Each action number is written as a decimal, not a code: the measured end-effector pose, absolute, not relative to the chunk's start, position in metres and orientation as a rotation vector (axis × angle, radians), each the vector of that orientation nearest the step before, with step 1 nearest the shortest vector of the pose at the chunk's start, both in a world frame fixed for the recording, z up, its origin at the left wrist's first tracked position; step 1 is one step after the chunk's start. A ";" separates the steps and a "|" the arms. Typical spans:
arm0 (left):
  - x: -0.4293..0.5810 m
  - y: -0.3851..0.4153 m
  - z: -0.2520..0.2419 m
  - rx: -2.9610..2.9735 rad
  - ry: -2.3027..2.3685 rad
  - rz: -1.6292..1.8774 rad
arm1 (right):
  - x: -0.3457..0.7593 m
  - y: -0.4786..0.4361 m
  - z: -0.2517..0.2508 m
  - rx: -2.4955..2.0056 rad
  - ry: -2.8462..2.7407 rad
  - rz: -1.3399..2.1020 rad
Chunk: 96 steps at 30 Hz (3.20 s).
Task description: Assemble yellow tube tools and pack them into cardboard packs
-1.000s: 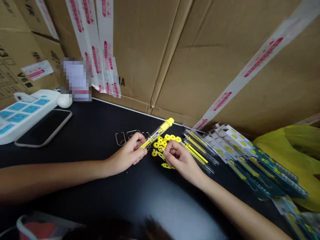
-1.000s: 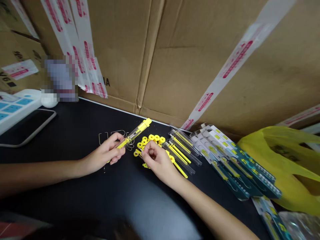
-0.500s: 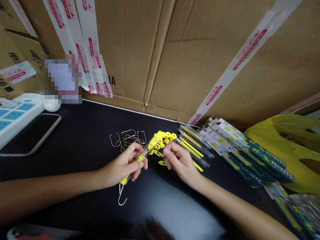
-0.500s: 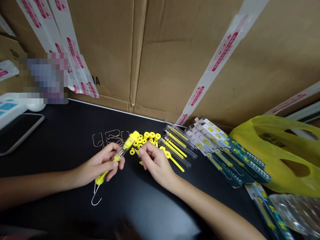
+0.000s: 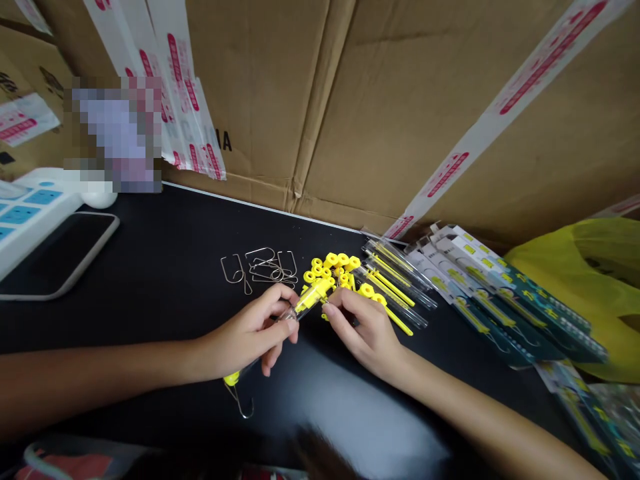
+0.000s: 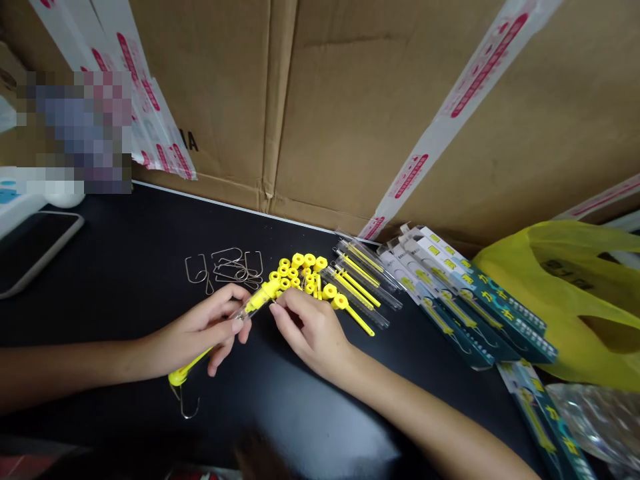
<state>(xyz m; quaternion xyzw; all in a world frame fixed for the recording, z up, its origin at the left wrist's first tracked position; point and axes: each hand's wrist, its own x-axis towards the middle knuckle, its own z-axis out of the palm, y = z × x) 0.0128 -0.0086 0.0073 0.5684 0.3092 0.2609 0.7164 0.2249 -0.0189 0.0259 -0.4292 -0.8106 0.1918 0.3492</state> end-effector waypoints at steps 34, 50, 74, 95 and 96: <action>0.023 -0.012 0.008 1.020 0.690 0.383 | 0.217 -0.017 0.028 -1.319 -2.451 0.222; 0.024 -0.013 0.011 1.098 0.706 0.356 | 0.213 -0.020 0.034 -1.373 -2.454 0.377; 0.032 -0.013 0.008 1.141 0.732 0.525 | 0.199 -0.032 0.031 -1.237 -1.976 0.731; 0.028 -0.010 0.014 0.763 0.570 0.546 | 0.200 -0.023 0.018 -1.181 -1.790 1.110; 0.027 -0.010 0.013 0.761 0.552 0.541 | 0.200 -0.023 0.018 -1.187 -1.795 1.099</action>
